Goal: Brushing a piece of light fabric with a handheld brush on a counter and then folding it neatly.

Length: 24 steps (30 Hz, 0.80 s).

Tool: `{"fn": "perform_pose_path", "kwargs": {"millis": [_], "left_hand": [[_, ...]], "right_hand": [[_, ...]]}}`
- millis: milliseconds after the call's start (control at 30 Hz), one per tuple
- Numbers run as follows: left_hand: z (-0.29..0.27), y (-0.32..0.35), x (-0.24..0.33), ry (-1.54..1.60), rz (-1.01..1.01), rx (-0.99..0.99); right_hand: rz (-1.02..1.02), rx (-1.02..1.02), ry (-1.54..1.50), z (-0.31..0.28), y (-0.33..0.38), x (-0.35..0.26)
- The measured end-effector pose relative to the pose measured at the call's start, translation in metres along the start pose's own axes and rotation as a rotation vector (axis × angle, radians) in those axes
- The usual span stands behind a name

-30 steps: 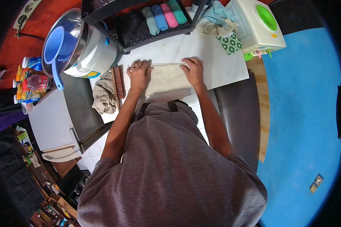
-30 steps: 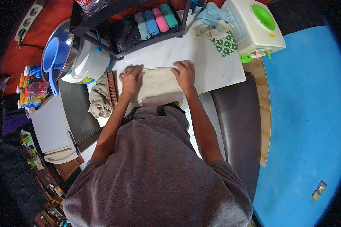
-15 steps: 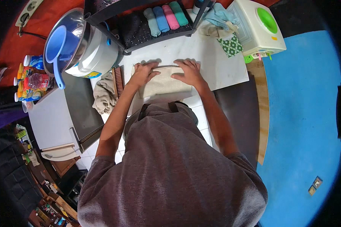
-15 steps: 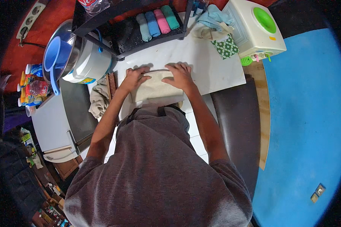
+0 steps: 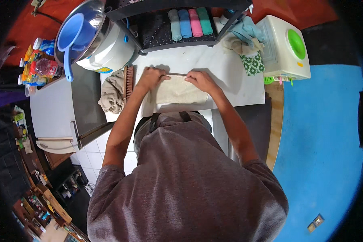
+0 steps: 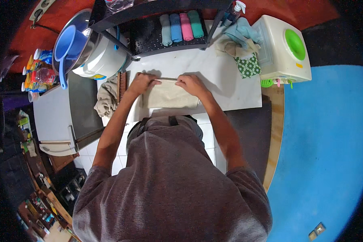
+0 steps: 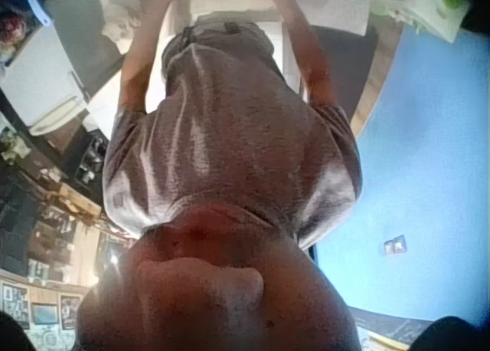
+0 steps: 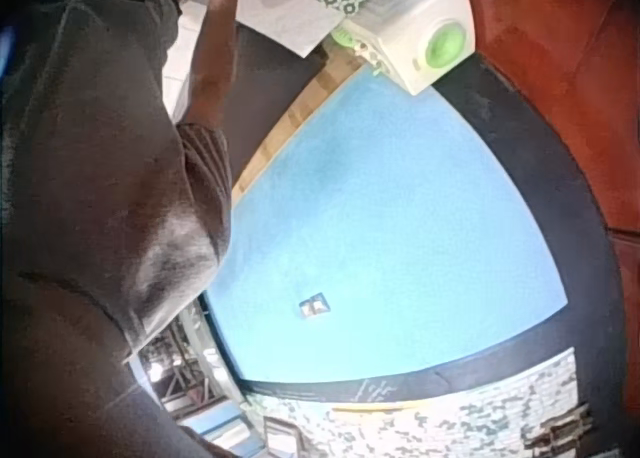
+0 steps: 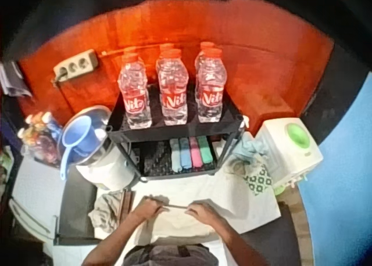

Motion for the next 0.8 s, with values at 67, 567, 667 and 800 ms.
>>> {"fn": "perform_pose_path", "kwargs": {"millis": [67, 567, 667, 800], "left_hand": [[-0.006, 0.011, -0.018, -0.18, 0.012, 0.099], [0.013, 0.025, -0.072, 0.673, -0.544, 0.366], [0.02, 0.04, -0.07, 0.691, -0.653, 0.512], [0.028, 0.06, -0.016, 0.125, -0.899, 0.167]], "right_hand": [[0.009, -0.019, 0.008, -0.01, 0.01, 0.012], [0.248, 0.346, 0.09, -0.076, 0.035, 0.073], [0.27, 0.396, -0.057, -0.076, 0.037, 0.077], [0.472, 0.144, 0.228, -0.064, 0.054, 0.098]]}}
Point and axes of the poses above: each hand's wrist, its own y-axis away from the middle knuckle, its own z-axis out of the palm, x = y × z, the point moved 7 cm from there along -y, towards the middle knuckle, and after that the axes turned 7 degrees about -z, right-handed, at the moved point
